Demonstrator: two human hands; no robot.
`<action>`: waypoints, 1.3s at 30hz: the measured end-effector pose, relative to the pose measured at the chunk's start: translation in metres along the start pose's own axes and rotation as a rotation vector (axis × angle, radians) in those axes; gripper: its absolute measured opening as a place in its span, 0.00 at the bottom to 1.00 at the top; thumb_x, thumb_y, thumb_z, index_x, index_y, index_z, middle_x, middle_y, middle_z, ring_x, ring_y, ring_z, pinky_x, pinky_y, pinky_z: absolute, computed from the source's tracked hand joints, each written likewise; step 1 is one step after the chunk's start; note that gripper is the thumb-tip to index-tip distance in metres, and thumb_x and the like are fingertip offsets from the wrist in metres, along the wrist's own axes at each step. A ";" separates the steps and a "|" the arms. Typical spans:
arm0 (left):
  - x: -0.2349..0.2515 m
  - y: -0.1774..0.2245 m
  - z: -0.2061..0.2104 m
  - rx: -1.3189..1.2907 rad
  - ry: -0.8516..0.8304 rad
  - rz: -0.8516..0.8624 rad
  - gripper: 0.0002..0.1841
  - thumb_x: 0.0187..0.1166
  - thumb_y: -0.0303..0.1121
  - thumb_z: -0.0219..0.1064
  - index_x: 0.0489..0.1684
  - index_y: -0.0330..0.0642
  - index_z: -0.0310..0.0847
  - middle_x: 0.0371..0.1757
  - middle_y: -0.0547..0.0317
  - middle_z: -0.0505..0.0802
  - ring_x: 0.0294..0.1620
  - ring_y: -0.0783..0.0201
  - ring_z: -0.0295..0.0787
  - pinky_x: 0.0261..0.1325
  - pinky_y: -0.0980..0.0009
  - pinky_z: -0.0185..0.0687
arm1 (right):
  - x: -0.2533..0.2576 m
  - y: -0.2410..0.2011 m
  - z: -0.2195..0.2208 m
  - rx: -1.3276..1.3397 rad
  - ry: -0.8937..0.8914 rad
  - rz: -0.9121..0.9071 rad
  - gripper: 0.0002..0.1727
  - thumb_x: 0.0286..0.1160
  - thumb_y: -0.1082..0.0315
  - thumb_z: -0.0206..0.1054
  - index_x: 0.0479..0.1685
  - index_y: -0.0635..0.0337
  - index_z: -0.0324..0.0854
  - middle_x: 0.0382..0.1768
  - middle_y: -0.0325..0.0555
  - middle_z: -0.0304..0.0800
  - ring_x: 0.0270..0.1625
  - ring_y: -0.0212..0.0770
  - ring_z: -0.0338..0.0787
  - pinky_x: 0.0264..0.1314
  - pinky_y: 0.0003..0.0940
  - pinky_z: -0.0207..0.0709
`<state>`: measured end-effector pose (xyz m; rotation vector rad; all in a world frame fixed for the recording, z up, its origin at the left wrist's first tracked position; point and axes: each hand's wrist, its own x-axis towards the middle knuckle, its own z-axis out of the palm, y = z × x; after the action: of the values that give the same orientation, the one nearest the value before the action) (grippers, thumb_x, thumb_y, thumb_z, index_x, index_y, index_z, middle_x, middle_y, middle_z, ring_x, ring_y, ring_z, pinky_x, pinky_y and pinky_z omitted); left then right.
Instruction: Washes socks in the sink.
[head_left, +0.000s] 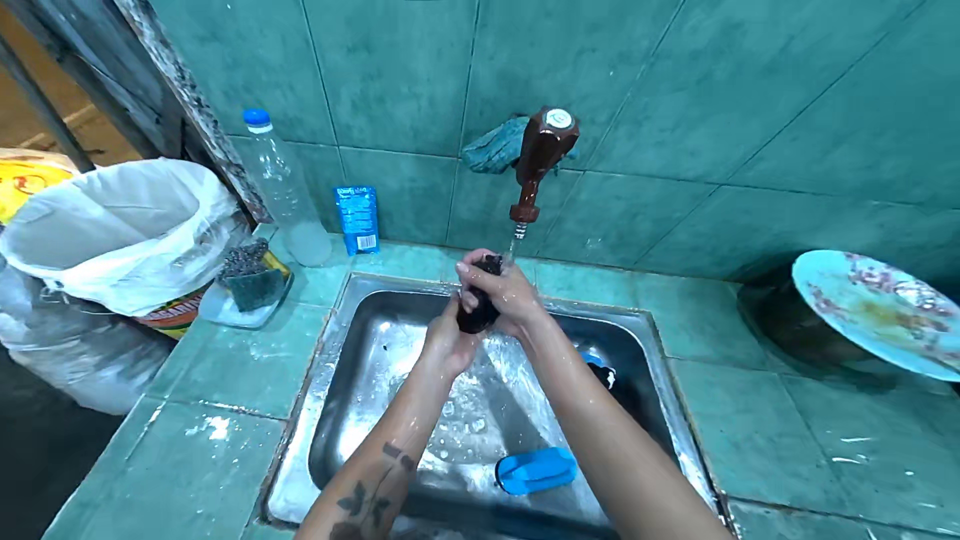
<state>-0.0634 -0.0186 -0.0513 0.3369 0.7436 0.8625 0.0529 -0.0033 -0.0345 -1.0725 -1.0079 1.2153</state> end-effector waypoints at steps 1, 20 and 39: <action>0.021 -0.002 0.006 -0.108 0.071 0.041 0.15 0.94 0.44 0.48 0.43 0.45 0.75 0.29 0.62 0.82 0.31 0.66 0.82 0.43 0.68 0.84 | -0.004 -0.001 0.001 -0.002 -0.005 -0.016 0.05 0.82 0.65 0.65 0.46 0.57 0.79 0.20 0.35 0.78 0.17 0.30 0.77 0.25 0.27 0.79; -0.017 0.002 0.000 1.431 -0.912 1.042 0.21 0.87 0.41 0.51 0.37 0.37 0.87 0.24 0.53 0.88 0.29 0.57 0.88 0.41 0.53 0.86 | -0.011 -0.019 0.001 0.343 -0.011 0.385 0.29 0.96 0.47 0.39 0.19 0.45 0.66 0.09 0.24 0.60 0.08 0.19 0.58 0.10 0.13 0.54; 0.137 0.153 0.129 0.735 -0.116 0.693 0.21 0.80 0.28 0.71 0.70 0.31 0.77 0.66 0.40 0.86 0.62 0.54 0.86 0.66 0.56 0.83 | 0.115 -0.143 -0.095 -0.756 0.459 -0.269 0.21 0.70 0.70 0.79 0.64 0.57 0.87 0.60 0.55 0.92 0.63 0.52 0.90 0.68 0.58 0.80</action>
<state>0.0000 0.1863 0.0618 1.3457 0.8286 1.1772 0.1851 0.0976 0.0881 -1.6360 -1.2182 0.3160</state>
